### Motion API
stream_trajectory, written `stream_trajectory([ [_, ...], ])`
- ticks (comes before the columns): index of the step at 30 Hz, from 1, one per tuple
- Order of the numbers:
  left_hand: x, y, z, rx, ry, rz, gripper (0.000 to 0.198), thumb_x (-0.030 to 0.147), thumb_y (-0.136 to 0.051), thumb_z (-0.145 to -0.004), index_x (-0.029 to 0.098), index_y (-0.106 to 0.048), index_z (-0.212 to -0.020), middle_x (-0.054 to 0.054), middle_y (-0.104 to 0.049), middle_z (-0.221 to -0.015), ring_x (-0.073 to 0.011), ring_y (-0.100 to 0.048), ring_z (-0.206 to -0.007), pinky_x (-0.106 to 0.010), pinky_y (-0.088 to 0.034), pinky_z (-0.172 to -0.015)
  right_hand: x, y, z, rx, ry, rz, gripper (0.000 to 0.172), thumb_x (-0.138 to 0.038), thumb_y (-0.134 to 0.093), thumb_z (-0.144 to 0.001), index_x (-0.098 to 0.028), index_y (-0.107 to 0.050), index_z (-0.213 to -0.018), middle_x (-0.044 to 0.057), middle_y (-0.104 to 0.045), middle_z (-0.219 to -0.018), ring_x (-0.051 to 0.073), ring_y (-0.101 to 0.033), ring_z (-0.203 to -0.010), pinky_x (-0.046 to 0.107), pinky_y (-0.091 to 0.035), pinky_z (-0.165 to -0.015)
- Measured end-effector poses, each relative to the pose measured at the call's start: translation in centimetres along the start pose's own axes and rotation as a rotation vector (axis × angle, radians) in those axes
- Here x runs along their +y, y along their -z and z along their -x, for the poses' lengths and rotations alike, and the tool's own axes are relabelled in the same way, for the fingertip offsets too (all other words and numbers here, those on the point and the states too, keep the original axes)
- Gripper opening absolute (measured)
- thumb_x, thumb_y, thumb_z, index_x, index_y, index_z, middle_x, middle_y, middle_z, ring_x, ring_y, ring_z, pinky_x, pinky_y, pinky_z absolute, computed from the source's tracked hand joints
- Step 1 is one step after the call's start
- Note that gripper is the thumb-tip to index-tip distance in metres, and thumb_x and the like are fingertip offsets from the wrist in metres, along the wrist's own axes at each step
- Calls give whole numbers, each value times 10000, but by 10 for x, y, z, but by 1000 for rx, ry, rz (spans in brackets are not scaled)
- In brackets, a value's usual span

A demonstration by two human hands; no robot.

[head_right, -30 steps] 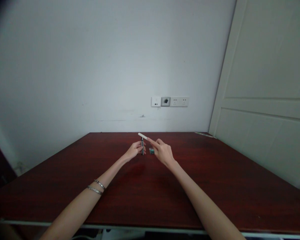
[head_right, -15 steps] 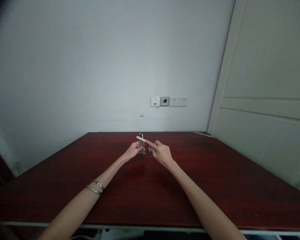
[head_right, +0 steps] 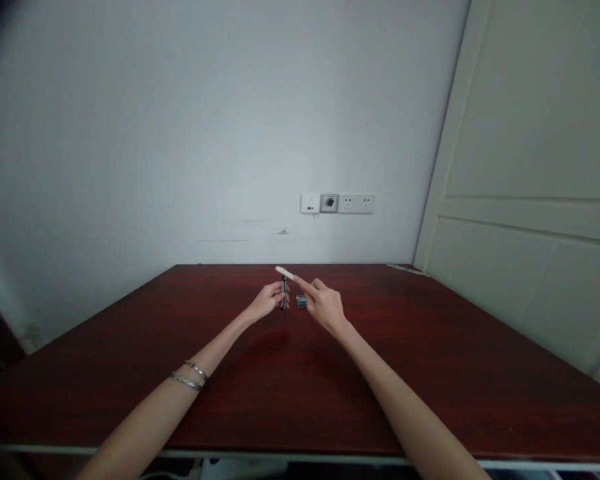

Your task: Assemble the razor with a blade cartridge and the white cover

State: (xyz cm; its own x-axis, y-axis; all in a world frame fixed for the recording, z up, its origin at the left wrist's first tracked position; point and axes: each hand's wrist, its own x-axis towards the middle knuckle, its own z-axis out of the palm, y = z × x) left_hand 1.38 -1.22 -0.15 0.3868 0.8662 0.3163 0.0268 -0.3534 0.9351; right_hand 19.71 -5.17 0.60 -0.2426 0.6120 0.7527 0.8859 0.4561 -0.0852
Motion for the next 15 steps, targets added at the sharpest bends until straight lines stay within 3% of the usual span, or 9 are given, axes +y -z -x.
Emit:
stream_trajectory([
  [11, -9, 9, -2, 25, -67, -85, 105, 88, -475, -731, 129, -499, -825, -2, -588, -637, -119, -607, -550, -224, -463, -535, 2, 6, -1, 14, -12, 2, 401, -275, -407, -872, -378, -473, -1255, 14, -589, -772, 100, -518, -597, 195, -294, -490],
  [15, -10, 12, -3, 106, -54, -106, 79, 113, -535, -715, 132, -519, -790, -2, -600, -631, -120, -605, -527, -225, -462, -523, 5, 9, -2, 51, -24, -53, 391, -279, -399, -875, -358, -491, -1247, 10, -579, -746, 95, -516, -600, 186, -316, -515],
])
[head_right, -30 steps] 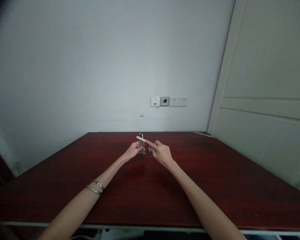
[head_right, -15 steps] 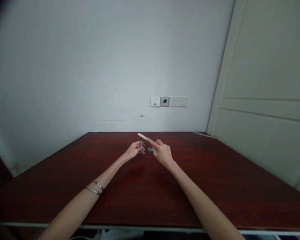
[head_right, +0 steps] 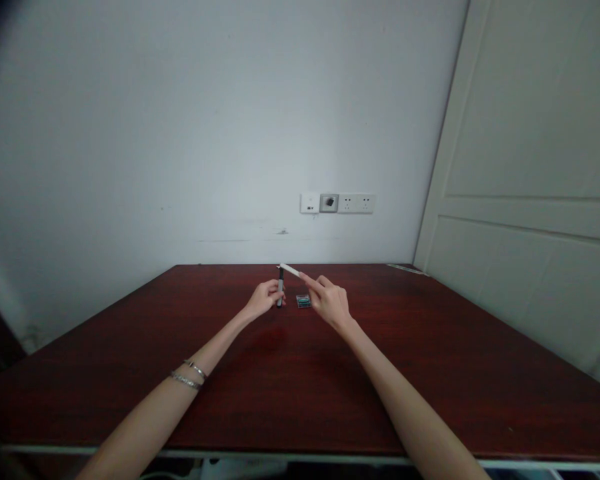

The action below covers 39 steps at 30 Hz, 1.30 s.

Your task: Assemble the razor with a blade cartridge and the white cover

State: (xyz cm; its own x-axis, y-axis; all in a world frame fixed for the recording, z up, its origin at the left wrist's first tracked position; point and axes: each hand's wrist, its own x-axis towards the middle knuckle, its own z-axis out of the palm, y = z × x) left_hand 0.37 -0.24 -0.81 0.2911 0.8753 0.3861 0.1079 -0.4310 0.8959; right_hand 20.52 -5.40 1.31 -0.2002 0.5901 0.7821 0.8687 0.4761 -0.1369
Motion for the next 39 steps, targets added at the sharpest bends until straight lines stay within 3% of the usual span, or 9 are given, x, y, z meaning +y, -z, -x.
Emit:
stream_trajectory([
  [6, 1, 1, -1, 171, 19, -168, 111, 162, -649, -653, 146, -558, -716, 3, -608, -591, -123, -579, -503, -215, -418, -491, 1, -4, -1, 92, -96, -102, 377, -315, -380, -890, -313, -512, -1243, 15, -557, -719, 106, -515, -606, 186, -335, -527],
  [15, 6, -2, -1, 308, -49, -401, 201, 223, -715, -579, 163, -527, -614, 25, -557, -544, -124, -529, -538, -227, -366, -542, -9, -9, 0, -24, -37, -86, 380, -291, -398, -889, -344, -487, -1254, 5, -564, -759, 105, -532, -631, 186, -322, -507],
  [19, 12, -2, -2, 321, -51, -432, 195, 242, -709, -592, 162, -538, -640, 11, -568, -572, -135, -541, -562, -236, -369, -554, -9, -10, 2, -96, 44, -28, 378, -279, -420, -879, -391, -495, -1232, -1, -578, -795, 100, -527, -626, 189, -322, -514],
  [24, 14, -2, 0, 305, -38, -443, 186, 240, -697, -609, 164, -529, -637, 16, -564, -562, -132, -543, -556, -232, -366, -550, -6, -12, 2, 11, -51, -21, 396, -286, -377, -900, -361, -443, -1282, 7, -573, -790, 102, -534, -649, 187, -334, -527],
  [28, 14, -1, 0, 302, -31, -481, 184, 233, -696, -613, 159, -531, -646, 23, -559, -568, -122, -541, -561, -223, -367, -554, -3, -13, 2, -53, -7, 11, 384, -295, -415, -882, -377, -474, -1253, 3, -576, -786, 98, -524, -627, 183, -317, -506],
  [39, 11, 3, -2, 311, -21, -503, 170, 226, -688, -621, 155, -538, -659, 26, -558, -565, -115, -540, -560, -218, -375, -561, 0, -12, 2, -14, -21, -21, 387, -277, -405, -887, -360, -477, -1258, 8, -582, -779, 101, -523, -623, 187, -317, -512],
])
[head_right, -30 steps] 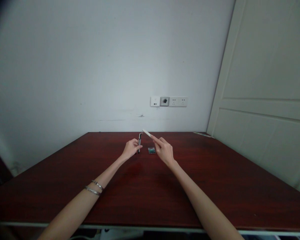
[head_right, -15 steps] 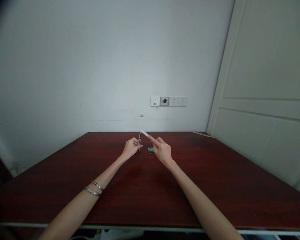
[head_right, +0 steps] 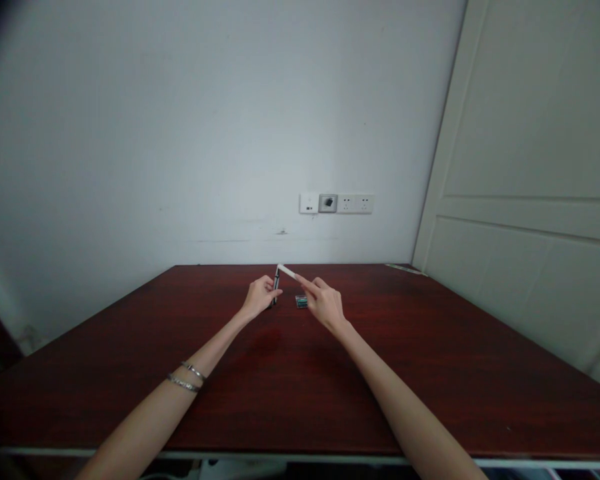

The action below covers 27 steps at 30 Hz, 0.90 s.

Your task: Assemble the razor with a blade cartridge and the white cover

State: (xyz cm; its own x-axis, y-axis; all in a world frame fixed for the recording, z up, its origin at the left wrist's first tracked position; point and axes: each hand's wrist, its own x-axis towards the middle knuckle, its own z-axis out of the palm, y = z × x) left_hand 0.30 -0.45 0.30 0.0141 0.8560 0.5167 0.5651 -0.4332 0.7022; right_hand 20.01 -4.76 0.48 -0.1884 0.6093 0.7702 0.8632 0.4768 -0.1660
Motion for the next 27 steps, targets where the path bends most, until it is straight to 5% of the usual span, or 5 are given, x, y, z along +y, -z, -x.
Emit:
stream_trajectory([
  [14, 0, -2, -2, -7, -19, 84, 160, 198, -683, -614, 152, -540, -669, 19, -576, -567, -120, -556, -559, -224, -401, -561, 1, -2, 2, -30, 72, -88, 363, -276, -443, -869, -351, -531, -1214, 4, -573, -748, 94, -514, -604, 184, -333, -525],
  [27, -1, -4, 1, -146, -9, 287, 92, 122, -586, -674, 148, -501, -696, 10, -593, -560, -130, -598, -514, -212, -430, -500, 5, 3, -1, 64, 49, -165, 368, -265, -412, -887, -298, -520, -1237, 16, -572, -744, 94, -514, -608, 180, -359, -554],
])
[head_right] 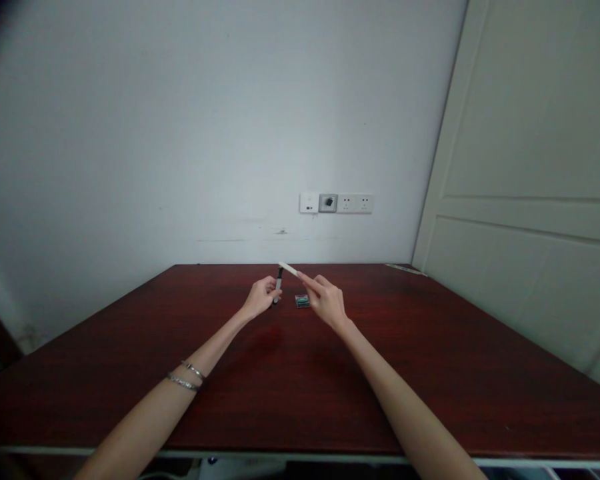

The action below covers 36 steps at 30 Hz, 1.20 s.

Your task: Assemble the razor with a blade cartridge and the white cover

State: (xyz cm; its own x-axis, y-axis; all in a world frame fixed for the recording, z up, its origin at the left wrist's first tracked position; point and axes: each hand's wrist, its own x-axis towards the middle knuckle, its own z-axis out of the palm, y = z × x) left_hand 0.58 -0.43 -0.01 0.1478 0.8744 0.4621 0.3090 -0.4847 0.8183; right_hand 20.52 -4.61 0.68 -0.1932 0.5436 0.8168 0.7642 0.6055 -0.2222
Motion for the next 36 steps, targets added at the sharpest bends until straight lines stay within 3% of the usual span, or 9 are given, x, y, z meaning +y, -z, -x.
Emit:
stream_trajectory([
  [5, 3, 0, 0, -19, 10, 82, 98, 106, -580, -663, 140, -511, -723, 5, -604, -602, -129, -605, -521, -224, -461, -512, -3, -3, 2, -90, 58, 33, 363, -272, -438, -877, -343, -522, -1222, 3, -579, -761, 90, -511, -601, 177, -348, -541],
  [10, 2, 0, 1, -26, 28, 96, 92, 101, -570, -666, 138, -504, -719, 5, -596, -605, -119, -595, -513, -213, -458, -500, -4, -2, 0, -27, -16, -8, 364, -283, -404, -893, -304, -517, -1239, 15, -568, -756, 95, -520, -624, 175, -367, -570],
  [14, 3, 0, 2, -38, 1, 64, 93, 82, -550, -667, 135, -523, -738, 5, -602, -627, -114, -600, -544, -219, -468, -545, -1, 3, -2, -85, 12, -44, 352, -290, -426, -880, -309, -545, -1211, 9, -567, -734, 94, -510, -602, 176, -370, -569],
  [18, 4, 1, 2, -47, 7, 71, 78, 90, -540, -676, 135, -524, -738, 0, -607, -646, -114, -602, -561, -226, -471, -563, 0, 6, -3, -44, -13, -33, 364, -285, -411, -885, -281, -534, -1228, 18, -567, -727, 96, -508, -604, 175, -367, -565],
  [22, 2, 1, 2, -50, -20, 55, 67, 90, -530, -677, 135, -520, -725, 1, -600, -645, -118, -602, -560, -228, -465, -561, -2, 3, -3, -116, 34, -28, 359, -290, -426, -881, -309, -530, -1224, 11, -567, -741, 94, -510, -608, 174, -362, -562],
  [26, 1, 0, 2, -54, -11, 53, 70, 93, -526, -680, 134, -523, -737, -3, -602, -650, -121, -603, -563, -227, -462, -554, -2, -1, -1, -50, -12, -23, 379, -279, -396, -895, -309, -490, -1261, 12, -556, -748, 98, -522, -625, 179, -375, -576],
  [30, 3, 0, 3, -46, -9, 61, 65, 84, -525, -678, 134, -517, -718, 7, -591, -624, -113, -591, -556, -217, -459, -548, -3, 0, 0, -94, 7, -22, 379, -297, -402, -889, -321, -492, -1257, 16, -573, -785, 112, -527, -624, 202, -385, -577],
  [33, 4, -1, 3, -40, -3, 86, 72, 78, -526, -678, 134, -521, -723, 15, -582, -609, -106, -581, -546, -207, -456, -536, -10, -1, -2, -28, -68, -144, 378, -332, -410, -875, -251, -520, -1228, 54, -600, -896, 150, -554, -723, 244, -416, -643],
  [36, 4, -3, 3, -45, -7, 98, 80, 70, -525, -675, 131, -527, -725, 13, -580, -609, -106, -578, -540, -203, -452, -522, -21, -6, -2, 8, -224, -400, 315, -376, -431, -846, -182, -589, -1037, 65, -607, -881, 168, -557, -757, 271, -433, -659],
])
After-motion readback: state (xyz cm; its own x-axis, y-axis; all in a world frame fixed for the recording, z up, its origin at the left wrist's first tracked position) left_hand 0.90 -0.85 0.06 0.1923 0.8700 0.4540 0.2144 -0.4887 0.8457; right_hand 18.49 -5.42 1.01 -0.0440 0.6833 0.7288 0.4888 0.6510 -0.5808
